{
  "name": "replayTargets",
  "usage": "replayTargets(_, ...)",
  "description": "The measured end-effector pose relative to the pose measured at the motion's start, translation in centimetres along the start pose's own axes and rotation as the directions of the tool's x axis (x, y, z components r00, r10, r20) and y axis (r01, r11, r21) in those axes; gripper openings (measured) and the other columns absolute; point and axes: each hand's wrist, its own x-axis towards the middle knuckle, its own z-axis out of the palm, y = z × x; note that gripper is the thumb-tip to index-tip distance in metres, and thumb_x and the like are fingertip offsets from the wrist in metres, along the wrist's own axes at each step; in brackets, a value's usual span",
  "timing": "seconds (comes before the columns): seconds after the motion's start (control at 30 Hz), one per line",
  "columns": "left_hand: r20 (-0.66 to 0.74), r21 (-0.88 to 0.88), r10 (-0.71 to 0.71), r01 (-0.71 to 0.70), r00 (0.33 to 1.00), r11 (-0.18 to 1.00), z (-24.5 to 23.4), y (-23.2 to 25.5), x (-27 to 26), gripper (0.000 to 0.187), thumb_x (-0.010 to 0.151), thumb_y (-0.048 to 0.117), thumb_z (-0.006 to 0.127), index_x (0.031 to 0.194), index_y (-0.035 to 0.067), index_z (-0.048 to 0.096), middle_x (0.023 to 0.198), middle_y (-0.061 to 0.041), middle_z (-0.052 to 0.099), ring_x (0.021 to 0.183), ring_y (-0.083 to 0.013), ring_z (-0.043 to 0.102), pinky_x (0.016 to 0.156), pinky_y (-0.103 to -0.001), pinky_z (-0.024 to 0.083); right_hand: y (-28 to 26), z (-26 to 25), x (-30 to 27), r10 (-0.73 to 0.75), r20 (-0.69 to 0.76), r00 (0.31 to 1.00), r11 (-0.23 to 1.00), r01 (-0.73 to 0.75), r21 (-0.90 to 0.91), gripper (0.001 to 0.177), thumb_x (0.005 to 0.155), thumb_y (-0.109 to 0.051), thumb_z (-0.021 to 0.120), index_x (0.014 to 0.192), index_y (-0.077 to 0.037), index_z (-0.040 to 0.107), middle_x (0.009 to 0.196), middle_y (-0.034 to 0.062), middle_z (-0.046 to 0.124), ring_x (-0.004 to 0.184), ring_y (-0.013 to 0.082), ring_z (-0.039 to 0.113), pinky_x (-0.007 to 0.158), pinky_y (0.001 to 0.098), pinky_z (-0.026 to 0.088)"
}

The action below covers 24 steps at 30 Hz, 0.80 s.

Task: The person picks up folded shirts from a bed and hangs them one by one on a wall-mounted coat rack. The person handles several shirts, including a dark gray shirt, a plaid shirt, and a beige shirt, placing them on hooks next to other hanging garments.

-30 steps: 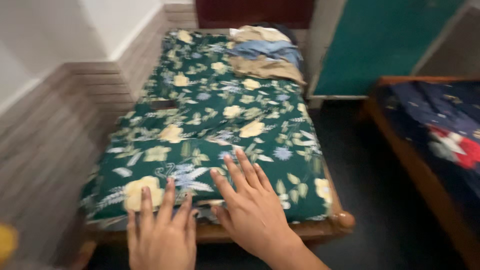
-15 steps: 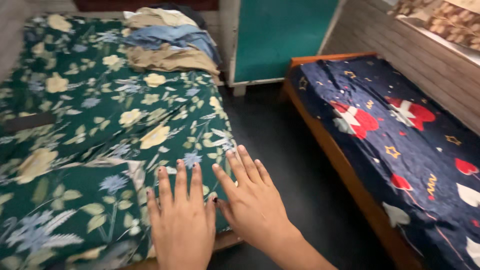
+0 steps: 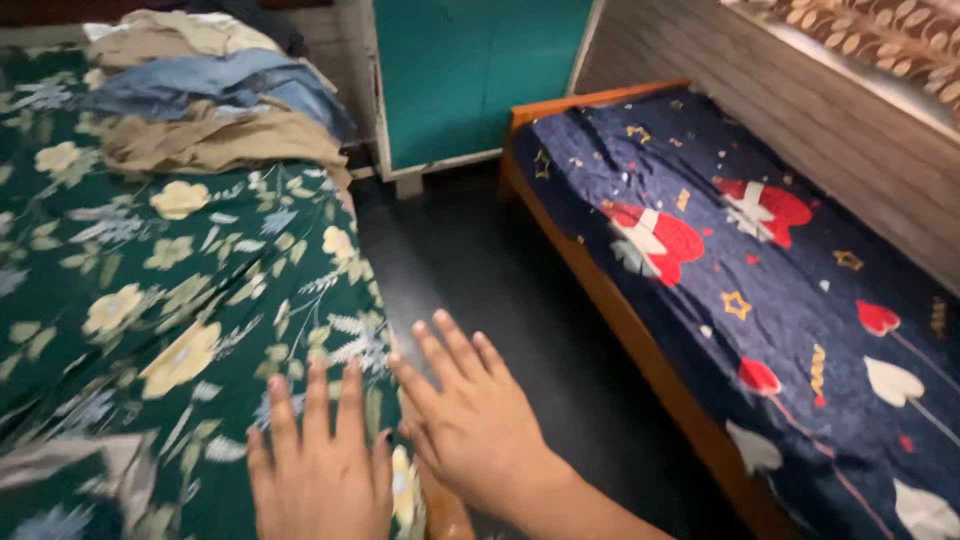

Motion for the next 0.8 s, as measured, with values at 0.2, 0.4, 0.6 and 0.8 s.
replayTargets(0.2, 0.113, -0.039, -0.035, 0.04, 0.993, 0.998, 1.9, 3.7, 5.5, 0.086, 0.076, 0.045, 0.066, 0.155, 0.028, 0.039, 0.163, -0.006, 0.033, 0.151, -0.0366, 0.027, 0.111, -0.06, 0.029, 5.5, 0.2, 3.2, -0.024, 0.058, 0.998, 0.998, 0.028, -0.061, 0.058, 0.093, -0.036, 0.06, 0.143, -0.007, 0.054, 0.155, 0.0238, 0.042, 0.148, 0.0417, 0.03, 0.115, 0.0572, 0.027)
replayTargets(0.4, 0.039, -0.089, -0.031, 0.035, 0.999, 0.995, 1.6, 7.0, 10.1, 0.082, 0.078, 0.04, 0.069, 0.153, 0.024, 0.04, 0.163, -0.007, 0.035, 0.15, -0.0366, 0.028, 0.112, -0.059, 0.029, 10.6, 0.9, 6.8, -0.034, 0.082, 0.996, 0.999, 0.035, -0.012, 0.058, 0.093, -0.037, 0.059, 0.144, -0.008, 0.053, 0.153, 0.0234, 0.042, 0.147, 0.0408, 0.029, 0.114, 0.056, 0.026)
replayTargets(0.6, 0.117, -0.018, -0.155, 0.158, 0.981, 0.987, 2.5, 8.7, 15.7, 0.092, 0.074, 0.038, 0.071, 0.158, 0.023, 0.036, 0.163, -0.007, 0.033, 0.15, -0.0358, 0.026, 0.111, -0.06, 0.028, 15.9, 2.8, 12.2, -0.131, 0.05, 0.99, 0.991, 0.129, 0.037, 0.057, 0.094, -0.038, 0.06, 0.144, -0.01, 0.053, 0.154, 0.0229, 0.042, 0.148, 0.0415, 0.029, 0.114, 0.0567, 0.026)
replayTargets(0.8, 0.038, 0.098, -0.285, 0.28, 0.958, 0.955, 3.3, 10.1, 21.0, 0.088, 0.078, 0.04, 0.068, 0.157, 0.022, 0.035, 0.164, -0.005, 0.034, 0.151, -0.0337, 0.028, 0.112, -0.058, 0.029, 19.5, 3.3, 17.8, -0.31, 0.044, 0.95, 0.946, 0.303, 0.117, 0.06, 0.093, -0.037, 0.061, 0.146, -0.01, 0.053, 0.155, 0.0231, 0.042, 0.148, 0.0421, 0.03, 0.114, 0.0582, 0.027)
